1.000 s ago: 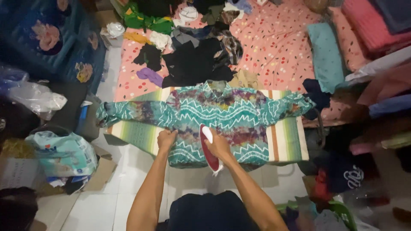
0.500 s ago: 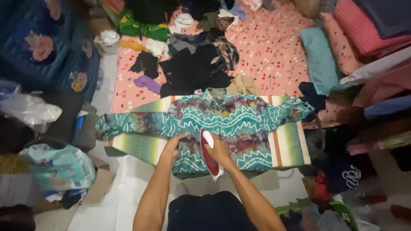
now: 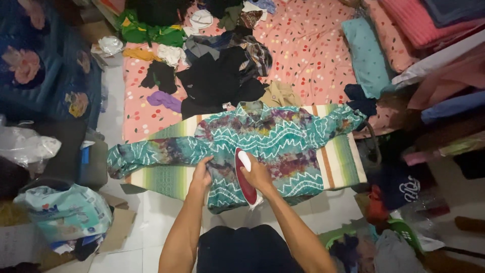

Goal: The person irons a patterned long-sleeve shirt on an ironing board. They smooth the fabric with one hand while moving the iron with the other, then reposition the shirt and continue ironing different sections.

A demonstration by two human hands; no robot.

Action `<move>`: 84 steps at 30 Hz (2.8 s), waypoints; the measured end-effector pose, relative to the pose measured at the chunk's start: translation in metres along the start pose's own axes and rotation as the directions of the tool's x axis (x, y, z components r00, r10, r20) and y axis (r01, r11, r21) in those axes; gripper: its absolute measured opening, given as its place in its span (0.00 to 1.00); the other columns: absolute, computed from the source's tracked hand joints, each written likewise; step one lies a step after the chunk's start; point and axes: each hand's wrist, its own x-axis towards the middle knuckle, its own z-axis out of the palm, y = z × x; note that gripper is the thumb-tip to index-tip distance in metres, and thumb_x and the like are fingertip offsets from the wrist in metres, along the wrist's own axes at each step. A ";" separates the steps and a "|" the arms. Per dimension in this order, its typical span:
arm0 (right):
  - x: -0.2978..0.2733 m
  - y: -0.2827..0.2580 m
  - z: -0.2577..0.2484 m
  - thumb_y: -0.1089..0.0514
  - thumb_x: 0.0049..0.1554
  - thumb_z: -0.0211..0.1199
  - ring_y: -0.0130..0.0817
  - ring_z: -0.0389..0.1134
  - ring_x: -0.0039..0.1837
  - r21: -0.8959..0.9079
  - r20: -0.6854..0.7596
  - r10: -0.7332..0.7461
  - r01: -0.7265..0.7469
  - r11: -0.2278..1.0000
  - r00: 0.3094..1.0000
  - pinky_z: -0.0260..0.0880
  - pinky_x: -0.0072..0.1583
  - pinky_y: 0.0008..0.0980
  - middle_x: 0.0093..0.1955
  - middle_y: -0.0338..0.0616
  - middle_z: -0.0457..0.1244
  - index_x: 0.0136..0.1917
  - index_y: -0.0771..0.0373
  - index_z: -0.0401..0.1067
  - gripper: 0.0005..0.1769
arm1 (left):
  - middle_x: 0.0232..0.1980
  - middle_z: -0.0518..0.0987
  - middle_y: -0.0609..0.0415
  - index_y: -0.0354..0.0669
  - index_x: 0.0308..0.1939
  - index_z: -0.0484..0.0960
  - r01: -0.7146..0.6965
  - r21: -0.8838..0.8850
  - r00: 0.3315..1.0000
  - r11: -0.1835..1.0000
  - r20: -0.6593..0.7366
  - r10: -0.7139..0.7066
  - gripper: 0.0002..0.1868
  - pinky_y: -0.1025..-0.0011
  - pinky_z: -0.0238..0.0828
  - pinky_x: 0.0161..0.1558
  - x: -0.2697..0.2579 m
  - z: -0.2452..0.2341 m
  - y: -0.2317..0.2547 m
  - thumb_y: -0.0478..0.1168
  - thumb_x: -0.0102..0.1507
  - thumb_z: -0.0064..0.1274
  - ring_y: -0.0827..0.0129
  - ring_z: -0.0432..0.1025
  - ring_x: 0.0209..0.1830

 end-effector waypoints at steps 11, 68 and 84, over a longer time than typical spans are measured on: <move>0.015 -0.005 0.006 0.43 0.59 0.62 0.65 0.68 0.68 -0.005 0.025 -0.011 0.011 1.000 1.000 0.69 0.67 0.58 0.62 0.72 0.67 0.80 0.48 0.59 0.38 | 0.52 0.84 0.34 0.31 0.52 0.83 0.124 0.165 0.992 0.978 -0.016 -0.123 0.23 0.43 0.74 0.60 0.007 0.005 0.045 0.40 0.58 0.71 0.43 0.79 0.56; 0.008 -0.010 0.019 0.44 0.63 0.55 0.68 0.71 0.63 -0.032 -0.130 0.125 -0.130 0.991 0.984 0.73 0.60 0.61 0.55 0.71 0.69 0.78 0.51 0.57 0.32 | 0.49 0.86 0.34 0.42 0.44 0.90 0.078 0.997 0.916 0.008 -0.075 0.395 0.30 0.45 0.74 0.59 -0.100 -0.001 0.019 0.63 0.52 0.67 0.37 0.76 0.60; -0.024 -0.010 0.028 0.43 0.63 0.56 0.70 0.70 0.64 -0.086 -0.158 0.158 -0.173 0.981 0.975 0.71 0.63 0.61 0.57 0.73 0.69 0.79 0.56 0.57 0.35 | 0.34 0.82 0.39 0.40 0.33 0.82 0.009 0.996 0.960 0.084 -0.032 0.277 0.15 0.57 0.77 0.39 -0.086 -0.064 -0.011 0.47 0.55 0.67 0.47 0.81 0.42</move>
